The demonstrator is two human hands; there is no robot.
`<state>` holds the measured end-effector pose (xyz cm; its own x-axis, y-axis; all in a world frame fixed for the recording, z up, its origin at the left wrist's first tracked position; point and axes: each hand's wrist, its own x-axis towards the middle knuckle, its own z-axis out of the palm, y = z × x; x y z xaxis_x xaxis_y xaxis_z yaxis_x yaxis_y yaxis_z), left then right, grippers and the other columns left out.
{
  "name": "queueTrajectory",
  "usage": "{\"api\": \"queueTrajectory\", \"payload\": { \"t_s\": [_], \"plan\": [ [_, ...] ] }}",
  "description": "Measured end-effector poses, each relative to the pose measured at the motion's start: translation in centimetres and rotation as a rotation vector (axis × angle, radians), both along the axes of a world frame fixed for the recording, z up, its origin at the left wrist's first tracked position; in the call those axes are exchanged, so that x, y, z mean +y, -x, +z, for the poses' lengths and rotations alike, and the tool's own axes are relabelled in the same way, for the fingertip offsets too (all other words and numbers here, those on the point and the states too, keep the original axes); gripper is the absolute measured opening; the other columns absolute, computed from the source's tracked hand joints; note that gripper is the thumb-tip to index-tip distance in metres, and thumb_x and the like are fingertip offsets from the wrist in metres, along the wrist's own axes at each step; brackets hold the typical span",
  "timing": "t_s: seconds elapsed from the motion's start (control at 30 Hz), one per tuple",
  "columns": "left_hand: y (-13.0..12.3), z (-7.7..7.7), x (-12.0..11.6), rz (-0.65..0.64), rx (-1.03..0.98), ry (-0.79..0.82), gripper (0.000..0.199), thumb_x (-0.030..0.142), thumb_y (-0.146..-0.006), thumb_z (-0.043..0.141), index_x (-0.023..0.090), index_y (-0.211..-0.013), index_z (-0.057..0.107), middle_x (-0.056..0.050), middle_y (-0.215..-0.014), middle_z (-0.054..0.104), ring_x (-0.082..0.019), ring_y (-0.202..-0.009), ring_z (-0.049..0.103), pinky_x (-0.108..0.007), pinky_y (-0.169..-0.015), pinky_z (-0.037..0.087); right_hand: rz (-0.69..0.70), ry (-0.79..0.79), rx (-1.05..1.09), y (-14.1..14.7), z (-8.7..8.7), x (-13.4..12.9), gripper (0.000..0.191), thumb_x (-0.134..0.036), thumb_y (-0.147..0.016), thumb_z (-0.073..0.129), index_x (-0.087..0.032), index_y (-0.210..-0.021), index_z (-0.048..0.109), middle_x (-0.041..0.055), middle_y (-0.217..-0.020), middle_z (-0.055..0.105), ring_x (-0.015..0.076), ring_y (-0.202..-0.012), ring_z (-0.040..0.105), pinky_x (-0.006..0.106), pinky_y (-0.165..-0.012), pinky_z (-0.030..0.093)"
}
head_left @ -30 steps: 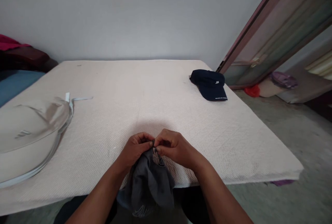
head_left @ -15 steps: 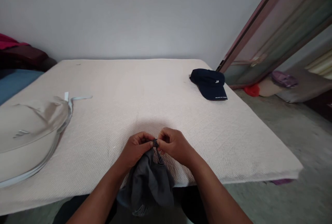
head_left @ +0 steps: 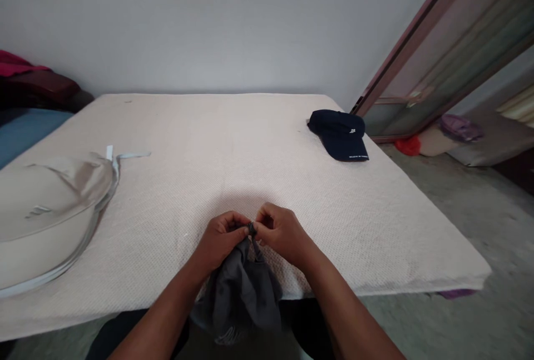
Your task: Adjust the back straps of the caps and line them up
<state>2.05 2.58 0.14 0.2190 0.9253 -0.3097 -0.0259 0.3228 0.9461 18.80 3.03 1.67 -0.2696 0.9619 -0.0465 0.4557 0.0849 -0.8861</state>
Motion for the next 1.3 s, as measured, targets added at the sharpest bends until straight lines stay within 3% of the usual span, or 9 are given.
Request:
{"api": "queueTrajectory", "payload": {
  "t_s": [0.23, 0.43, 0.67, 1.13, 1.3],
  "plan": [
    [0.2, -0.2, -0.1, 0.004, -0.012, 0.007, 0.017, 0.025, -0.067, 0.072, 0.015, -0.079, 0.064, 0.000, -0.071, 0.065, -0.013, -0.066, 0.059, -0.025, -0.064, 0.044, 0.069, 0.049, 0.072, -0.3, -0.4, 0.0, 0.007, -0.012, -0.074, 0.054, -0.019, -0.073, 0.057, 0.0000, -0.066, 0.059, 0.0117, -0.063, 0.055, 0.023, -0.057, 0.039],
    [0.1, -0.1, -0.1, -0.018, -0.035, 0.016, 0.017, 0.026, -0.069, 0.070, 0.015, -0.081, 0.064, -0.002, -0.074, 0.066, -0.014, -0.069, 0.060, -0.026, -0.068, 0.045, -0.040, 0.076, 0.104, 0.0, -0.7, 0.0, 0.007, -0.014, -0.077, 0.050, -0.019, -0.072, 0.053, -0.0010, -0.061, 0.058, 0.0108, -0.057, 0.054, 0.022, -0.053, 0.039],
    [0.0, -0.1, 0.0, 0.003, -0.011, 0.005, 0.016, 0.024, -0.068, 0.070, 0.014, -0.079, 0.065, -0.001, -0.073, 0.066, -0.012, -0.068, 0.059, -0.024, -0.066, 0.044, -0.112, -0.056, -0.035, 0.8, 0.0, -0.1, 0.008, -0.013, -0.073, 0.052, -0.018, -0.068, 0.051, -0.0009, -0.062, 0.056, 0.0109, -0.059, 0.051, 0.022, -0.054, 0.036],
    [0.3, -0.9, 0.1, 0.015, -0.009, -0.021, 0.017, 0.023, -0.068, 0.071, 0.014, -0.080, 0.065, -0.002, -0.076, 0.066, -0.013, -0.071, 0.058, -0.025, -0.068, 0.043, -0.002, -0.103, -0.049, 0.6, 0.4, 0.0, 0.009, -0.011, -0.072, 0.054, -0.017, -0.075, 0.060, 0.0000, -0.072, 0.056, 0.0112, -0.066, 0.050, 0.023, -0.061, 0.035],
    [0.3, -0.9, 0.0, 0.007, -0.007, -0.004, 0.017, 0.023, -0.068, 0.070, 0.014, -0.082, 0.065, -0.002, -0.076, 0.066, -0.013, -0.070, 0.059, -0.025, -0.067, 0.043, -0.037, -0.073, -0.057, 0.6, 0.1, 0.0, 0.009, -0.009, -0.071, 0.052, -0.017, -0.071, 0.057, -0.0005, -0.068, 0.055, 0.0109, -0.064, 0.049, 0.023, -0.059, 0.034]
  ]
}}
